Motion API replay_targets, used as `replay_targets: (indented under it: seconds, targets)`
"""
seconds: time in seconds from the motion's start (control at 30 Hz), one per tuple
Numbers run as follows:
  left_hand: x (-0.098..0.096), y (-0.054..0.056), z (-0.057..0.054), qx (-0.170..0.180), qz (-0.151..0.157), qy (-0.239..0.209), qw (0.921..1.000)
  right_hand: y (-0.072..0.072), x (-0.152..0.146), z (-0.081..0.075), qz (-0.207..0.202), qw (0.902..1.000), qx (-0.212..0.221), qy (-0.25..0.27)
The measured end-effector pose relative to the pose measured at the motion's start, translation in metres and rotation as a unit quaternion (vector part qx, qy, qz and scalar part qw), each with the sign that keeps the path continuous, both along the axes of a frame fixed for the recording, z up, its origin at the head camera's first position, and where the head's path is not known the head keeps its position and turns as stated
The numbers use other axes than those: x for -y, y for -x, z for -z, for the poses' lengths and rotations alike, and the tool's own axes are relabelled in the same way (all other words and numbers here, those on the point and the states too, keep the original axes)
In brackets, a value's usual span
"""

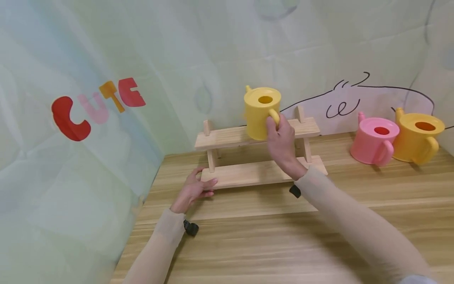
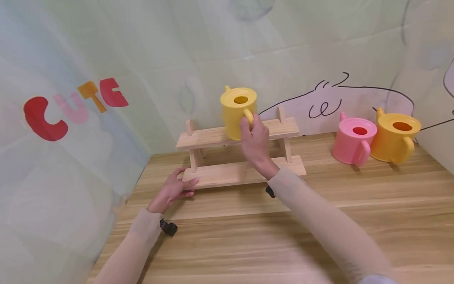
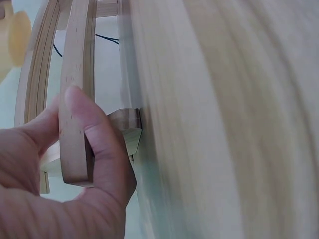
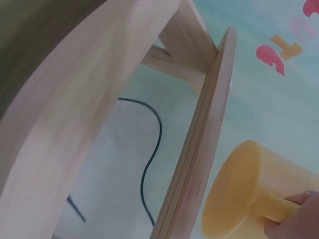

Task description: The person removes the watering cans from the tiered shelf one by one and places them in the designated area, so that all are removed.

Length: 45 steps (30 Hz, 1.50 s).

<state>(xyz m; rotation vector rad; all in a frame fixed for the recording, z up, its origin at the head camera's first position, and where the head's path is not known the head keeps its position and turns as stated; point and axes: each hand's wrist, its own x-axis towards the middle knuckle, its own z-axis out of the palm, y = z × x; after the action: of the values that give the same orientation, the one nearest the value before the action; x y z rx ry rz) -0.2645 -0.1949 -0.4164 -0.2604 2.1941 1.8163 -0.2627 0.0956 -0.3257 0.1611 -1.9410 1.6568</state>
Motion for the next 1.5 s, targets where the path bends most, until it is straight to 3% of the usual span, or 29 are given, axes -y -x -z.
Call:
replay_targets:
  seconds: [0.33, 0.83, 1.1, 1.33, 1.5]
  targets:
    - [0.000, -0.001, 0.001, -0.002, -0.002, 0.001, 1.0000, -0.012, -0.056, 0.008, 0.066, 0.9974, 0.028, -0.004]
    - [0.000, -0.001, -0.002, 0.007, 0.002, -0.002, 1.0000, -0.025, -0.130, 0.017, 0.138, 0.9897, 0.034, 0.010]
    - [-0.001, -0.001, -0.002, 0.010, 0.006, -0.001, 0.9999, -0.031, -0.153, 0.023, 0.181, 0.9812, 0.067, -0.003]
    - [0.000, 0.001, 0.000, 0.006, 0.005, -0.002, 1.0000, -0.033, -0.164, 0.027, 0.183, 0.9790, 0.089, 0.008]
    - [0.000, 0.001, 0.002, 0.004, 0.002, -0.006, 1.0000, -0.033, -0.170, 0.039, 0.183, 0.9766, 0.113, 0.008]
